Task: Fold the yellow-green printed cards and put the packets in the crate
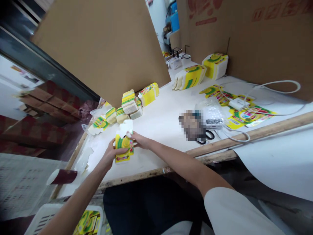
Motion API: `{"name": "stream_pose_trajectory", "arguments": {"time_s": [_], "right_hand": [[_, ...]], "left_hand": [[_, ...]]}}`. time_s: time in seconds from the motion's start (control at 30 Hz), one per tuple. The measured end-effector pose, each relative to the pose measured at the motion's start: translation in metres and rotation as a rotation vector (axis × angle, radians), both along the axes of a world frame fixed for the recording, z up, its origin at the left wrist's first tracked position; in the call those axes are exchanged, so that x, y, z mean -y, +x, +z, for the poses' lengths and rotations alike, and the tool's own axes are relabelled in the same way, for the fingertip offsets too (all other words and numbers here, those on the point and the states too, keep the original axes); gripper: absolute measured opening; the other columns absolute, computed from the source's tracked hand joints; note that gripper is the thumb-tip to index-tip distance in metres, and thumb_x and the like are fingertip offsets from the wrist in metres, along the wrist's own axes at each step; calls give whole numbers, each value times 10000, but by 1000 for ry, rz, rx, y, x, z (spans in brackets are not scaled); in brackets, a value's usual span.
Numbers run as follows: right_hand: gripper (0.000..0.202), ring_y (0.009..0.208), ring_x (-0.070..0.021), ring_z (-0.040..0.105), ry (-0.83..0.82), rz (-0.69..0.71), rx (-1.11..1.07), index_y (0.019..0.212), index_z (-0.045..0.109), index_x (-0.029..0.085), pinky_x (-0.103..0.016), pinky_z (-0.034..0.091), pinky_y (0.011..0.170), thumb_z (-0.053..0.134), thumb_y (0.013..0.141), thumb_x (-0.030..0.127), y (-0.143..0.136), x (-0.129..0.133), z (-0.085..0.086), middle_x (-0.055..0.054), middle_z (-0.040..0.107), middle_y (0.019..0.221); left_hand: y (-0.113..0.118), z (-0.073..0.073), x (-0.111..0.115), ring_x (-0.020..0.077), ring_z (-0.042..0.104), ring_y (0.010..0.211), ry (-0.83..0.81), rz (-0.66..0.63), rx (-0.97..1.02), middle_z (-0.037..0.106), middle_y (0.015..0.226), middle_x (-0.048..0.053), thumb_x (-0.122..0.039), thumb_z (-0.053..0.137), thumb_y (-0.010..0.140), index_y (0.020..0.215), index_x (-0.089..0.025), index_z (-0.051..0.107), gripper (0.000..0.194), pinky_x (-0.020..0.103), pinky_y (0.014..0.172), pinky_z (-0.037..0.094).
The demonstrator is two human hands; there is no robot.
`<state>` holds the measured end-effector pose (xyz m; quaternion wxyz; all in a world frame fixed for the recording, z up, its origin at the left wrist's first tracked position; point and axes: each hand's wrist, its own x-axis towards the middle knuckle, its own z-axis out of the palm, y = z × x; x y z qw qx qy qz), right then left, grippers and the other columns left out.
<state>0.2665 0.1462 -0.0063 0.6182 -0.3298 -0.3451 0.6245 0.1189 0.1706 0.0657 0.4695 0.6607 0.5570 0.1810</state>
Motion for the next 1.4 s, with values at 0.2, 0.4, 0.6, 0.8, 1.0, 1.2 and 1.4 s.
{"name": "stream_pose_trajectory", "arguments": {"time_s": [0.2, 0.4, 0.6, 0.8, 1.0, 1.2, 1.4], "right_hand": [[595, 1277, -261, 320, -1, -354, 404, 1301, 322, 223, -470, 295, 1018, 454, 782, 483, 49, -18, 1, -112, 367, 1368], [948, 1332, -314, 231, 260, -262, 807, 1340, 350, 102, -445, 133, 1101, 748, 513, 344, 33, -1, -5, -191, 325, 1417], [1017, 1367, -344, 121, 407, -65, 1544, 1387, 231, 91, -566, 118, 1060, 748, 570, 407, 1, 10, -12, -228, 209, 1464], [1016, 1351, -351, 166, 388, -121, 1643, 1377, 238, 60, -565, 157, 1053, 770, 564, 358, -5, 16, -14, -242, 266, 1434], [994, 1351, -356, 166, 391, -95, 1640, 1379, 248, 74, -579, 169, 1042, 766, 572, 334, -8, 17, -13, -238, 248, 1445], [1006, 1362, -357, 137, 370, 36, 1628, 1395, 253, 135, -578, 179, 1037, 779, 554, 303, -8, 14, -7, -231, 211, 1462], [1039, 1370, -353, 111, 365, 143, 1609, 1406, 243, 164, -577, 185, 1038, 793, 534, 289, -6, 8, -1, -213, 183, 1478]], "left_hand": [[-22, -10, -24, 359, 478, 1114, 495, -319, -830, 473, 1182, 160, -450, 769, 408, 1372, -167, 230, 1140, 450, 892, 401], [-31, -26, -25, 336, 480, 1073, 541, -486, -920, 452, 1147, 156, -491, 702, 473, 1397, -160, 131, 1136, 422, 855, 399], [-37, -27, -29, 337, 473, 1064, 607, -612, -842, 460, 1153, 150, -492, 718, 464, 1397, -165, 162, 1134, 427, 861, 392], [-39, -29, -28, 350, 454, 1100, 619, -608, -831, 441, 1209, 172, -534, 703, 480, 1407, -158, 133, 1152, 436, 888, 374], [-42, -29, -17, 345, 468, 1073, 605, -574, -845, 450, 1180, 167, -518, 694, 501, 1403, -135, 134, 1129, 425, 878, 380], [-44, -30, 5, 353, 480, 1052, 560, -444, -908, 452, 1152, 165, -565, 677, 496, 1395, -135, 132, 1135, 417, 852, 381], [-47, -32, 11, 360, 478, 1066, 531, -372, -911, 453, 1145, 173, -571, 691, 480, 1387, -145, 133, 1147, 410, 836, 382]]}}
